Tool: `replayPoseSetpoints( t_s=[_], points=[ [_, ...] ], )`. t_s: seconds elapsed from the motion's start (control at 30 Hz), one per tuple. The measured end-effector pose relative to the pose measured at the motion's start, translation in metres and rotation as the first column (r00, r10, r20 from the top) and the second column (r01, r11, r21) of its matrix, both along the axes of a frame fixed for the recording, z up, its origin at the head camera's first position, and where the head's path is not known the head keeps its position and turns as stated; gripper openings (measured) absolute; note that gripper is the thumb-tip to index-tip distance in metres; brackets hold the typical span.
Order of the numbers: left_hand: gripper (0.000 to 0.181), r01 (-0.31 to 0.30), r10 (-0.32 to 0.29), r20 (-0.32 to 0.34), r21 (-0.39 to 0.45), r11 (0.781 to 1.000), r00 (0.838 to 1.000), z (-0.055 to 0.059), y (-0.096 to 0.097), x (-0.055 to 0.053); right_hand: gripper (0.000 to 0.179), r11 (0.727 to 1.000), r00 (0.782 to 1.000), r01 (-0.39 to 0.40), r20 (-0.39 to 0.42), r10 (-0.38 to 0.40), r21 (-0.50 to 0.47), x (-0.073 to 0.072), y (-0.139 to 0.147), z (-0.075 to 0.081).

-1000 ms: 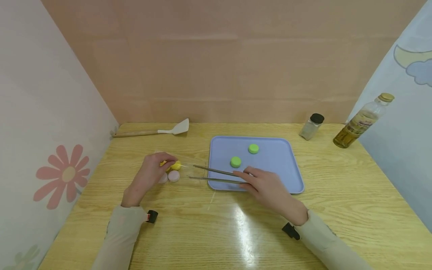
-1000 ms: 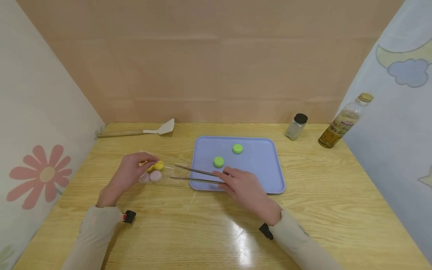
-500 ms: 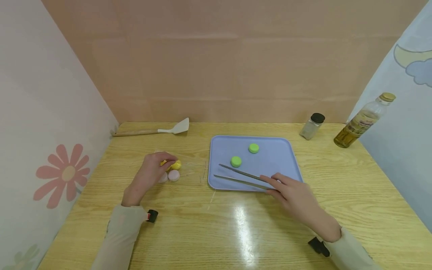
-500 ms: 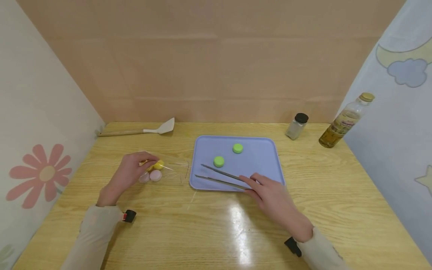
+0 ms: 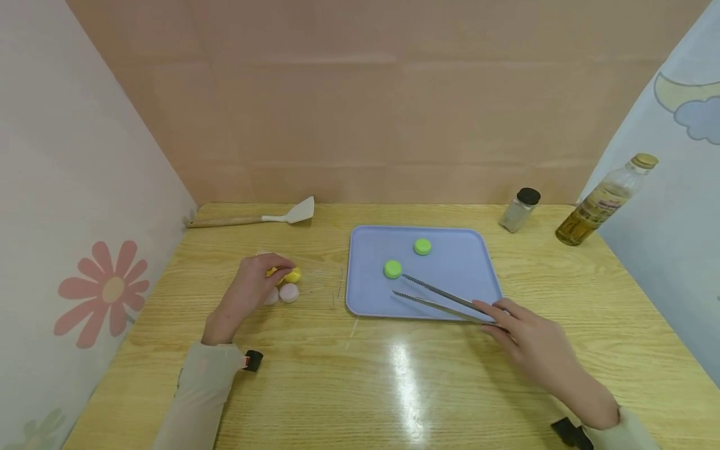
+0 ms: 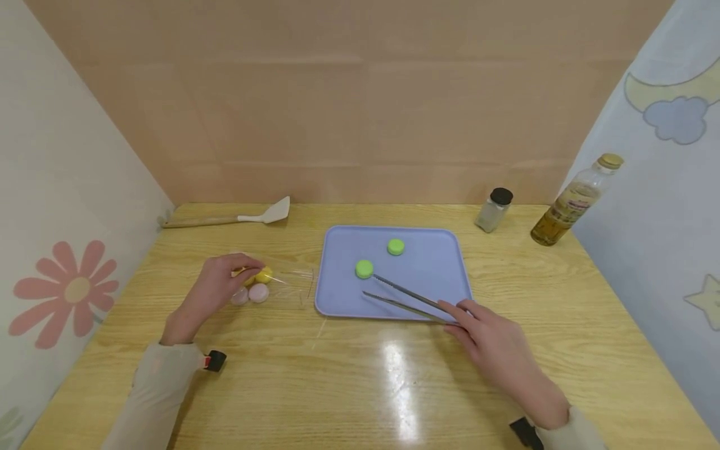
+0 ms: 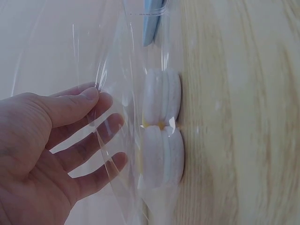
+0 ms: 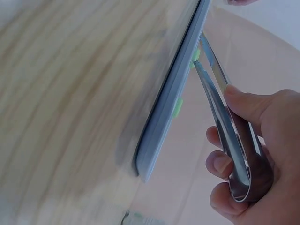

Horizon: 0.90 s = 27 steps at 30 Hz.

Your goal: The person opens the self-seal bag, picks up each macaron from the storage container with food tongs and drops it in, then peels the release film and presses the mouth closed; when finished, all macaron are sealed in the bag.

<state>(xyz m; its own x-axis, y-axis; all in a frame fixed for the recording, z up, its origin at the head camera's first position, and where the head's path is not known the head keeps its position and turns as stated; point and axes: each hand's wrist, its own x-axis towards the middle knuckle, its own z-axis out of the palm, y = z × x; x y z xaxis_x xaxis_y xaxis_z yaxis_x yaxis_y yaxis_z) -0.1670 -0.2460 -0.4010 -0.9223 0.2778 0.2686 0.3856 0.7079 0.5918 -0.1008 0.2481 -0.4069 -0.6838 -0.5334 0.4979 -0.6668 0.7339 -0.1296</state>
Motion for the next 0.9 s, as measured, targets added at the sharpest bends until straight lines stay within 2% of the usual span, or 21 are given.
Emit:
replayPoseSetpoints(
  t_s=[0.13, 0.4, 0.9],
  points=[
    [0.014, -0.004, 0.004, -0.006, -0.002, 1.0, 1.0, 0.0, 0.0, 0.0, 0.033, 0.999, 0.999, 0.032, 0.026, -0.032, 0.012, 0.002, 0.009, 0.0],
    [0.013, -0.005, 0.004, -0.019, -0.006, 1.0, 1.0, 0.001, 0.0, 0.001, 0.049, 0.997, 0.995, 0.068, 0.07, -0.069, 0.025, 0.002, 0.013, -0.003],
    [0.014, 0.001, -0.001, -0.02, 0.002, 1.0, 1.0, 0.0, 0.0, 0.0, 0.041, 0.995, 0.982, 0.097, 0.163, -0.096, 0.003, -0.008, -0.001, -0.002]
  ],
)
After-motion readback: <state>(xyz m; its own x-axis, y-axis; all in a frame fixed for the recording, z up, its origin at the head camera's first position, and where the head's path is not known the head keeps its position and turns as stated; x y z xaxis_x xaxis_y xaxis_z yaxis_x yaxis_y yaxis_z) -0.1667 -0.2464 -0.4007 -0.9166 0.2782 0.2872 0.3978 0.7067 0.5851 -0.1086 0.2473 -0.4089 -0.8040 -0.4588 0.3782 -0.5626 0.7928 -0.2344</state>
